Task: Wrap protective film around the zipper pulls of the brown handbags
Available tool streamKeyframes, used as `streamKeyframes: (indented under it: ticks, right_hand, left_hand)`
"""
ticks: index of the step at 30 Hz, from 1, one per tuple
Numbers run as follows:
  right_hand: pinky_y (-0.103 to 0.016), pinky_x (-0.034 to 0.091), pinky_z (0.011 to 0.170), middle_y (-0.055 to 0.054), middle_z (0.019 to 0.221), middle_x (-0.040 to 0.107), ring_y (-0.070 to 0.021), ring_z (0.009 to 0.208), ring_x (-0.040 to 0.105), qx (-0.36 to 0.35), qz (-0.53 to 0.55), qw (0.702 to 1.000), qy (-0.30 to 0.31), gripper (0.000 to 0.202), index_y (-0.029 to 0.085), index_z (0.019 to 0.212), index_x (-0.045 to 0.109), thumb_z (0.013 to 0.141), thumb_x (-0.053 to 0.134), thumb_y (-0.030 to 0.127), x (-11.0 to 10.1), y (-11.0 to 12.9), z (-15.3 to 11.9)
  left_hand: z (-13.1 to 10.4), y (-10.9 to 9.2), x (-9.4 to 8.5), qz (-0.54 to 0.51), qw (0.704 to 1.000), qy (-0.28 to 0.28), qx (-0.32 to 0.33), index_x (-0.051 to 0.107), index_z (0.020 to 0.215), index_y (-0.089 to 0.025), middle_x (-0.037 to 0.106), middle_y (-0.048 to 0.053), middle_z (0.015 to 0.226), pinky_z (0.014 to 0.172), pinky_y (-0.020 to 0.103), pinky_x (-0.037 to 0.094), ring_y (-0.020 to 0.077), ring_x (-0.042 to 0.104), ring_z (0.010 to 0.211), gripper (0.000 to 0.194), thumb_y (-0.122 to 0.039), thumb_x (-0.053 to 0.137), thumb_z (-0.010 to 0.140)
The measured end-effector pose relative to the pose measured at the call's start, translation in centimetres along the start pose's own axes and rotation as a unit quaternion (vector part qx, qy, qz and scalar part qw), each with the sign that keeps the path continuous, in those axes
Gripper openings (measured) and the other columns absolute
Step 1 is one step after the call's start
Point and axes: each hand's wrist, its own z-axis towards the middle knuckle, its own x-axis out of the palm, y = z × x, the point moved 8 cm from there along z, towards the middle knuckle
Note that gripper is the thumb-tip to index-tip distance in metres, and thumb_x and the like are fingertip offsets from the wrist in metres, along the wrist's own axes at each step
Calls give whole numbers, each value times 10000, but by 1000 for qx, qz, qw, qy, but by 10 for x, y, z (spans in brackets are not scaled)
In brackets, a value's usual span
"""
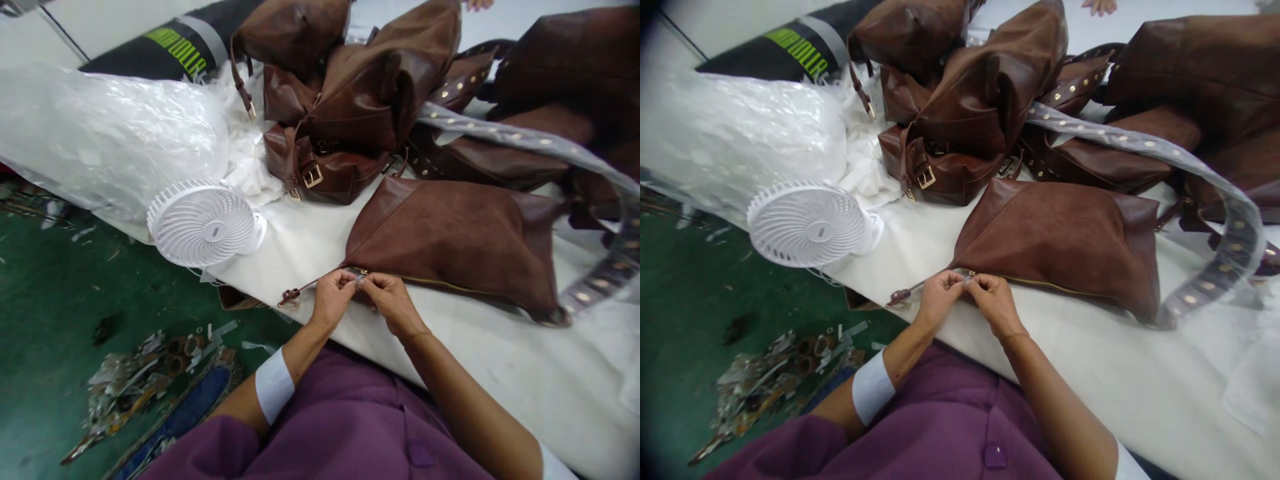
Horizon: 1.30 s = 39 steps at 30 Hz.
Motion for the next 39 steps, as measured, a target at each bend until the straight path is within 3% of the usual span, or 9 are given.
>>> streamKeyframes:
  ticks: [5, 9, 15, 19, 23, 26, 32, 39]
  right_hand:
    - [-225, 222, 459, 35, 508, 390, -81, 490, 303, 6, -91, 995, -49, 284, 150, 567, 555, 730, 564, 383, -7, -1, 3]
    - [-228, 205, 446, 40, 484, 365, -78, 476, 286, 25, -98, 994, -49, 336, 154, 521, 512, 726, 572, 414, -9, -2, 6]
    - [-226, 201, 444, 44, 473, 372, -73, 469, 273, 26, -81, 996, -30, 342, 154, 526, 529, 713, 594, 432, -5, -2, 11]
    - [-227, 198, 443, 40, 475, 378, -72, 472, 274, 12, -76, 997, -32, 354, 148, 532, 546, 715, 601, 446, -4, 1, 11]
    - [-222, 207, 425, 37, 463, 422, -71, 445, 312, 43, -12, 999, 4, 328, 140, 578, 576, 687, 638, 442, -3, -5, 8]
    - [-219, 240, 416, 29, 478, 475, -73, 426, 349, 62, 35, 997, 19, 283, 132, 647, 614, 671, 654, 410, -5, -11, 6]
    - [-216, 277, 415, 22, 509, 530, -75, 428, 389, 83, 82, 993, 17, 296, 113, 767, 659, 617, 706, 364, -7, -17, 7]
    - [-217, 311, 452, -7, 597, 598, -67, 462, 406, 91, 152, 983, 50, 342, 105, 812, 695, 574, 736, 348, -2, -8, 8]
  left_hand:
    - [0, 1, -1, 3, 1000, 4, 5, 637, 759, -143, 638, 22, 718, 648, 232, 435, 120, 556, 658, 103, -236, 605, 733]
    - [-1, 2, -2, -6, 1000, 9, 4, 633, 767, -141, 632, 21, 730, 653, 230, 422, 117, 549, 671, 99, -227, 601, 731]
    - [-1, -1, -1, -92, 994, -22, -62, 581, 657, -135, 499, -24, 555, 465, 196, 276, 52, 375, 474, 184, -292, 580, 753]
    - [-3, 12, 6, -187, 963, -56, -183, 514, 615, -144, 480, -26, 517, 404, 188, 191, 39, 359, 411, 223, -309, 649, 681]
    - [-12, 29, 21, -274, 910, -32, -308, 511, 640, -145, 471, -37, 488, 375, 169, 177, 28, 327, 354, 168, -236, 650, 661]
    - [-17, 34, 29, -317, 874, -12, -367, 515, 654, -138, 458, -40, 470, 349, 171, 171, 30, 315, 329, 111, -194, 596, 705]
    - [-23, 32, 39, -370, 832, 22, -413, 513, 685, -132, 438, -50, 461, 328, 162, 189, 27, 305, 316, 93, -167, 541, 767]
    - [-19, 21, 43, -355, 847, 36, -395, 484, 672, -142, 409, -68, 467, 339, 147, 213, 12, 293, 328, 132, -134, 608, 716]
